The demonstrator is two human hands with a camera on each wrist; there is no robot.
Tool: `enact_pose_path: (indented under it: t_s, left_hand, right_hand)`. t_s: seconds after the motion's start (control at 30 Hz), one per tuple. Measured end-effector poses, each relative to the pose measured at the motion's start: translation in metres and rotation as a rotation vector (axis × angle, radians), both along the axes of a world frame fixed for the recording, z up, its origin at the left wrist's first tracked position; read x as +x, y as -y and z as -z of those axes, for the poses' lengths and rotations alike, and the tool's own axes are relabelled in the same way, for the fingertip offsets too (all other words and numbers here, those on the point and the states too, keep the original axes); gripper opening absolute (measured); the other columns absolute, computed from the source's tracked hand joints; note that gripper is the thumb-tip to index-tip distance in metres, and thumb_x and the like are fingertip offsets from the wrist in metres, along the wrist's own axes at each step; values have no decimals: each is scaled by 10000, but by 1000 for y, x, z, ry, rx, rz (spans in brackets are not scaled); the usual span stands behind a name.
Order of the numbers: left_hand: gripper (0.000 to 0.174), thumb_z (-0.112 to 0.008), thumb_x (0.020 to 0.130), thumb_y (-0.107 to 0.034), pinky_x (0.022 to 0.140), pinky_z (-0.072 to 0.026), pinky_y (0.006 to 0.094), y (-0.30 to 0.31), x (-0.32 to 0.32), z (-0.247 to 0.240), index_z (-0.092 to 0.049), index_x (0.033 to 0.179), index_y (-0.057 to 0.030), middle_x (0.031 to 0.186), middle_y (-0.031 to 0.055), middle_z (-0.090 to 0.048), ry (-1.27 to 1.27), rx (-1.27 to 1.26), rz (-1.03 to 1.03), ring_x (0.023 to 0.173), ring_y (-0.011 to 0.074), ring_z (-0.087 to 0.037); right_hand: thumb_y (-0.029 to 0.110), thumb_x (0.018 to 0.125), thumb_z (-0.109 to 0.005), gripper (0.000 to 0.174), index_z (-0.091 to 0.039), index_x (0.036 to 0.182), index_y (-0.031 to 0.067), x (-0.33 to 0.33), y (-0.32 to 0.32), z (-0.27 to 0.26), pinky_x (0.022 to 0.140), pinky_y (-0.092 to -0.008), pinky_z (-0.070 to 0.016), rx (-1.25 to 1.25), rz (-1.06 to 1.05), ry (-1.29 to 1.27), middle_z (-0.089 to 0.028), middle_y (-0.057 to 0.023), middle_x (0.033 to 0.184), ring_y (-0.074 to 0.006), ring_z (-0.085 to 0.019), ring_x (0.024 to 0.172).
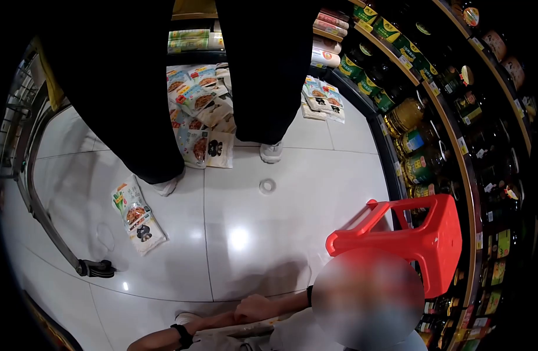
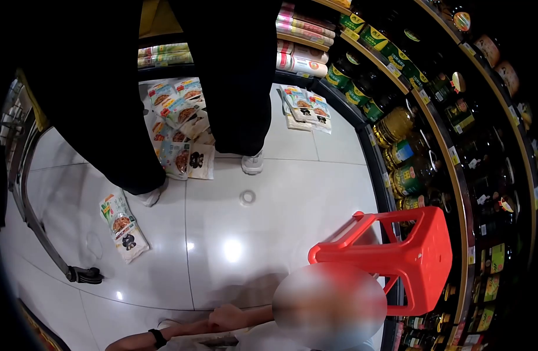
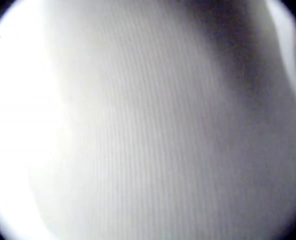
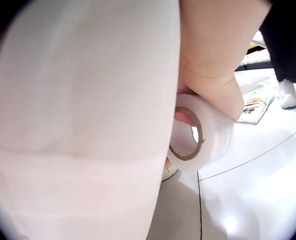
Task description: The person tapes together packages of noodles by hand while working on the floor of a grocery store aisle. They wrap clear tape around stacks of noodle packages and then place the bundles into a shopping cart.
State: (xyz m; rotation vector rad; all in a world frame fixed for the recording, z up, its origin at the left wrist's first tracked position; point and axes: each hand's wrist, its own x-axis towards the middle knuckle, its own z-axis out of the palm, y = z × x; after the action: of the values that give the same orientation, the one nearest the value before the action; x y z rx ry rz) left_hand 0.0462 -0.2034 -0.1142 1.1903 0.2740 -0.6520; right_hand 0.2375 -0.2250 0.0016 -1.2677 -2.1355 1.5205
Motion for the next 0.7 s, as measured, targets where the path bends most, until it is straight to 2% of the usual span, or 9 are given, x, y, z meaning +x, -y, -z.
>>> enact_pose_path:
  t_s: [0.07,0.17,0.23,0.37,0.43,0.53,0.6,0.63,0.7]
  left_hand:
    - [392,-479,899,-267,926,-369,266,-8,-1,-18,-468,1226,-51,1214,58,-499,4,0,-12,1087,126,-471]
    - [404,-469,905,-287,924,-367,257,-60,21,-145,-472,1224,-38,1208,49,-506,-130,-54,-51,1088,115,-468]
    - [437,-470,902,-293,923,-362,245,-85,26,-221,-447,1243,-20,1199,47,-512,-519,-418,-392,1073,108,-473]
    - [473,-468,895,-309,949,-328,245,-89,-12,-196,-426,1257,-8,1225,47,-481,-341,-518,-503,1112,121,-433]
    - [496,-460,889,-329,986,-279,261,-111,5,-206,-415,1270,-14,1283,63,-419,-192,-384,-175,1185,147,-366]
    - [504,-448,889,-341,1008,-240,278,-93,19,-145,-413,1272,-15,1317,84,-371,-143,-386,157,1235,165,-300]
    - [500,-456,884,-337,979,-277,288,-100,11,-145,-419,1268,-19,1273,93,-407,-196,-395,10,1174,173,-352]
    - [496,-463,879,-333,949,-314,298,-103,5,-147,-426,1264,-22,1228,101,-444,-247,-406,-124,1113,182,-404]
    - [489,-477,869,-326,891,-388,317,-102,-14,-152,-438,1256,-29,1139,118,-516,-361,-443,-419,991,199,-508]
  right_hand:
    - [218,728,-541,122,-646,760,166,-2,-4,2,576,-433,-462,9,-53,5,-624,-102,719,-320,-591,680]
    - [228,756,-523,130,-636,804,185,-3,-11,-2,559,-431,-452,25,-122,12,-620,-95,707,-320,-586,666]
    - [233,776,-511,136,-629,831,193,0,-18,-7,548,-430,-444,33,-143,5,-618,-89,704,-322,-583,660]
    - [297,833,-495,170,-619,876,189,4,-28,-19,554,-401,-428,-112,-54,-70,-610,-109,717,-327,-573,670]
    - [320,845,-502,191,-622,875,175,5,-32,-26,567,-383,-431,-138,-33,-66,-610,-121,733,-322,-575,677]
    - [220,859,-536,168,-633,886,87,15,-45,-33,685,-311,-463,-341,178,-363,-643,-82,875,-223,-612,795]
    - [58,858,-486,161,-619,944,35,38,-64,-38,753,-294,-463,-249,407,-465,-637,-56,936,-134,-599,847]
    - [57,858,-476,160,-624,883,3,60,-72,-25,758,-281,-457,-263,558,-447,-612,-76,981,-145,-576,903]
    - [103,894,-427,199,-598,917,3,110,-86,5,716,-249,-450,131,764,-461,-610,-88,870,-117,-580,796]
